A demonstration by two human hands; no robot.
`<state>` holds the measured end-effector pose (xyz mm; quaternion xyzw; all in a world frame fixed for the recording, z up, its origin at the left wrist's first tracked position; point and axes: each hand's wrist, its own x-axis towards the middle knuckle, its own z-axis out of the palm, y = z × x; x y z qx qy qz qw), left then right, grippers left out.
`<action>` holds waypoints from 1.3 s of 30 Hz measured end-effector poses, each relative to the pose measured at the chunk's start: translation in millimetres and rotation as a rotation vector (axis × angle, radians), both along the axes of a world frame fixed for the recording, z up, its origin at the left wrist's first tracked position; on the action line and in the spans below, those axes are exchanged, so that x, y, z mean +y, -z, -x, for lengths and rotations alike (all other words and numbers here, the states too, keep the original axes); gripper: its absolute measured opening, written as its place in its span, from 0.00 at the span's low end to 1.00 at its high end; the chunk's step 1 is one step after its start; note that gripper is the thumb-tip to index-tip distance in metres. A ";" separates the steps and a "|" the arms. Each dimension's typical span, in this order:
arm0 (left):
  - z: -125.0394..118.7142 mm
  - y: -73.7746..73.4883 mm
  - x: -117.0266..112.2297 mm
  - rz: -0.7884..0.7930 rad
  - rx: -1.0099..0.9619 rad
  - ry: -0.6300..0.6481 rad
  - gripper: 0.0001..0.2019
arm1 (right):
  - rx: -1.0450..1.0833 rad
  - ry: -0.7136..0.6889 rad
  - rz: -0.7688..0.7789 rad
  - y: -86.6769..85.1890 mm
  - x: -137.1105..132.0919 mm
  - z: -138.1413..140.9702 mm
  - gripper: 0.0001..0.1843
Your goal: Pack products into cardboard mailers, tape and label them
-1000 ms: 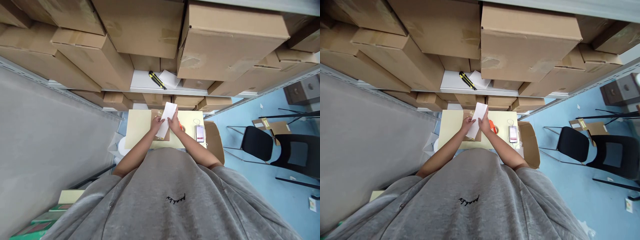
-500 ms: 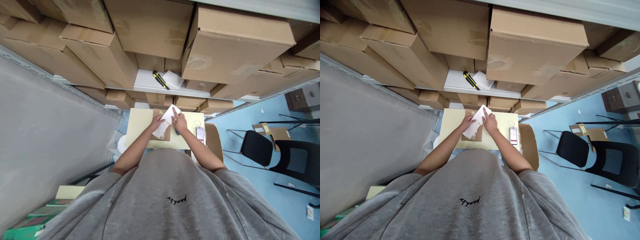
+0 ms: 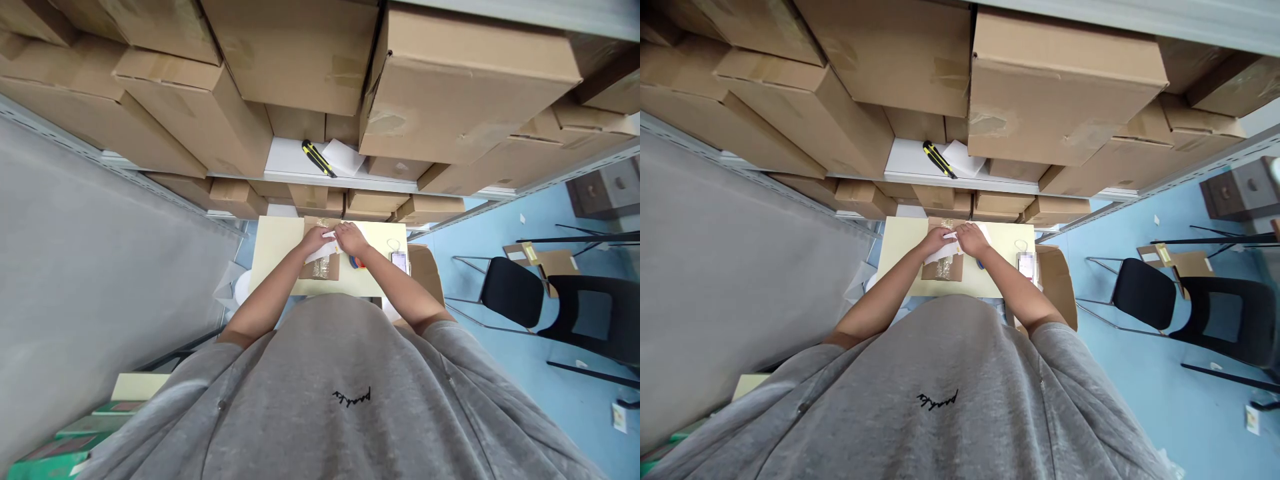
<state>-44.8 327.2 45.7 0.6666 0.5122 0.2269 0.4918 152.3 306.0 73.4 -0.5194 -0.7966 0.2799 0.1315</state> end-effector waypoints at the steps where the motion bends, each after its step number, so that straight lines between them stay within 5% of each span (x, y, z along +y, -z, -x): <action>1: -0.6 -0.3 -1.9 -0.024 0.028 -0.031 0.10 | -0.040 0.001 -0.007 2.1 -1.1 -2.1 0.10; 11: -10.8 -5.4 -20.1 -0.062 0.086 -0.220 0.04 | -0.124 0.210 -0.021 18.6 -9.8 -18.8 0.17; 20: -0.3 -3.0 -24.4 -0.092 0.030 -0.488 0.06 | -0.289 0.474 0.096 36.8 -0.9 -67.5 0.23; 28: -1.1 -0.3 -36.0 0.014 -0.051 -0.604 0.03 | -0.496 0.557 0.312 87.5 16.6 -111.3 0.24; 34: -11.5 4.5 -37.7 0.055 -0.129 -0.698 0.03 | -0.549 0.551 0.390 129.6 37.5 -110.8 0.26; 39: -9.6 7.9 -41.7 0.064 -0.216 -0.739 0.12 | -0.536 0.516 0.427 145.9 39.9 -106.1 0.26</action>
